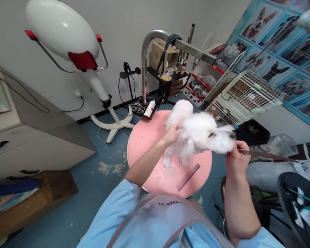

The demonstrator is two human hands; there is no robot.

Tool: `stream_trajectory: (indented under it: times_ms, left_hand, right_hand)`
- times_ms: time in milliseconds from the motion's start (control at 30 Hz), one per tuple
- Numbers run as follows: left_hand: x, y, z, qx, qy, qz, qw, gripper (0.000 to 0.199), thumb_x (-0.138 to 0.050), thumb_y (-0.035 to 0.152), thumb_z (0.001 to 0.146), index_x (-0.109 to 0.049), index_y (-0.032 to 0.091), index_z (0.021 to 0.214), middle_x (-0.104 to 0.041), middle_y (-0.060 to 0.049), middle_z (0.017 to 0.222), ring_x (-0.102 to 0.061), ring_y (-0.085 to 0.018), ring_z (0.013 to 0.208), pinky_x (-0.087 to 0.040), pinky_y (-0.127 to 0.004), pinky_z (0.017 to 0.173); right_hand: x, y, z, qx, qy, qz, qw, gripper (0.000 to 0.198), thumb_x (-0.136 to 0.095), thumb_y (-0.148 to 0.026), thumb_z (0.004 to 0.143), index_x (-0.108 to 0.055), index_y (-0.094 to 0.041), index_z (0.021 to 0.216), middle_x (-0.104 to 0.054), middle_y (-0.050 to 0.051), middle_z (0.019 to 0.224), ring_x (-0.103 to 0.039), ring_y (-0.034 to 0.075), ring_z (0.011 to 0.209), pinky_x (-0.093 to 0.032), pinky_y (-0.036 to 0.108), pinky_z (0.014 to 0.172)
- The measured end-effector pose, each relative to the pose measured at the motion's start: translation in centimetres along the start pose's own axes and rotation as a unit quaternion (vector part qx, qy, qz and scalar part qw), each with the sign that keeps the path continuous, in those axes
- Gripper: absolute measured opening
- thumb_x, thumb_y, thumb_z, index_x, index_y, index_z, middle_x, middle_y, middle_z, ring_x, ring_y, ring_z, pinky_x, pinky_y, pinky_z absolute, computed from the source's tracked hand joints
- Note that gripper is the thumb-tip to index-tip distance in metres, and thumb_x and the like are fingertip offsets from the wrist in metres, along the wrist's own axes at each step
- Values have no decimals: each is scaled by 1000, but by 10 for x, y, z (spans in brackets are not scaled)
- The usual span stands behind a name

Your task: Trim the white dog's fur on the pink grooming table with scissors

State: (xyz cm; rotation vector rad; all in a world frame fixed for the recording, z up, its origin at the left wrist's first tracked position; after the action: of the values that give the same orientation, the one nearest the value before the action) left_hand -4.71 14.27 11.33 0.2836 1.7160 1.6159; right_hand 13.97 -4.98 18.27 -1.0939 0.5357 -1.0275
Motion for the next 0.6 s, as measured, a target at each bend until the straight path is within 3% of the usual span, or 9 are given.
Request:
stream_trajectory:
  times_ms: [67, 167, 233, 300, 367, 433, 500, 600]
  left_hand:
    - [13, -9, 4, -43, 102, 58, 992, 13, -70, 23, 67, -63, 15, 73, -66, -2, 73, -58, -12, 66, -50, -25, 65]
    - [41, -17, -12, -64, 273, 93, 955, 15, -65, 19, 70, -64, 14, 85, -68, -4, 83, -61, -13, 75, -51, -26, 74]
    - [53, -14, -41, -124, 384, 108, 909, 11, -60, 23, 78, -62, 14, 85, -67, -5, 84, -62, -14, 78, -52, -27, 76]
    - [48, -6, -76, -257, 436, 168, 846, 20, -51, 31, 90, -61, 17, 79, -64, -4, 79, -62, -15, 77, -52, -29, 77]
    - [25, -1, -96, -399, 344, 259, 810, 29, -49, 38, 94, -64, 19, 78, -65, -4, 77, -62, -17, 79, -53, -33, 80]
    - [2, -7, -95, -449, 245, 317, 799, 30, -46, 39, 95, -68, 20, 90, -70, -7, 86, -65, -19, 87, -52, -37, 88]
    - [-5, -17, -74, -421, 216, 298, 829, 34, -41, 37, 96, -68, 18, 102, -72, -11, 99, -66, -22, 99, -52, -40, 93]
    - [3, -34, -29, -302, 182, 226, 908, 36, -42, 41, 94, -67, 15, 99, -71, -13, 100, -66, -24, 97, -53, -40, 89]
  right_hand:
    - [-1, 1, -2, -14, -1, 12, 1000, 26, -71, -38, 71, -52, -21, 69, -44, -9, 47, -34, 8, 40, -26, 22, 41]
    - [-2, 0, -6, -27, -7, 22, 999, 27, -72, -38, 70, -52, -21, 68, -43, -10, 46, -34, 7, 40, -25, 22, 41]
    - [-1, -2, -9, -36, -12, 27, 999, 26, -73, -36, 68, -52, -20, 68, -44, -10, 47, -35, 7, 40, -26, 21, 42]
    - [-1, -5, -13, -47, -19, 28, 998, 25, -72, -35, 68, -52, -20, 67, -44, -10, 47, -35, 7, 41, -26, 21, 42]
    - [-2, -8, -16, -52, -24, 30, 998, 24, -71, -35, 69, -51, -21, 67, -43, -10, 47, -35, 7, 41, -25, 21, 42]
    - [-4, -10, -18, -53, -28, 36, 998, 23, -70, -34, 68, -50, -21, 67, -42, -10, 47, -35, 7, 41, -24, 21, 42]
    - [-5, -10, -20, -54, -29, 46, 997, 23, -69, -33, 68, -50, -21, 67, -42, -10, 47, -35, 7, 41, -23, 21, 42]
    - [-8, -7, -23, -56, -38, 56, 996, 23, -69, -33, 69, -50, -21, 68, -41, -10, 48, -35, 7, 41, -24, 21, 42]
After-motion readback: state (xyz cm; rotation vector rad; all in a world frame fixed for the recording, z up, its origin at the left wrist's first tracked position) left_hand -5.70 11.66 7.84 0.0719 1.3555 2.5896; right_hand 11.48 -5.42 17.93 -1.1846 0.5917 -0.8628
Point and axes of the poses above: each hand's wrist, its own z-axis towards the middle knuckle, its own x-axis out of the back of the hand, y = z × x, the point moved 4 cm from there along z, towards the middle knuckle
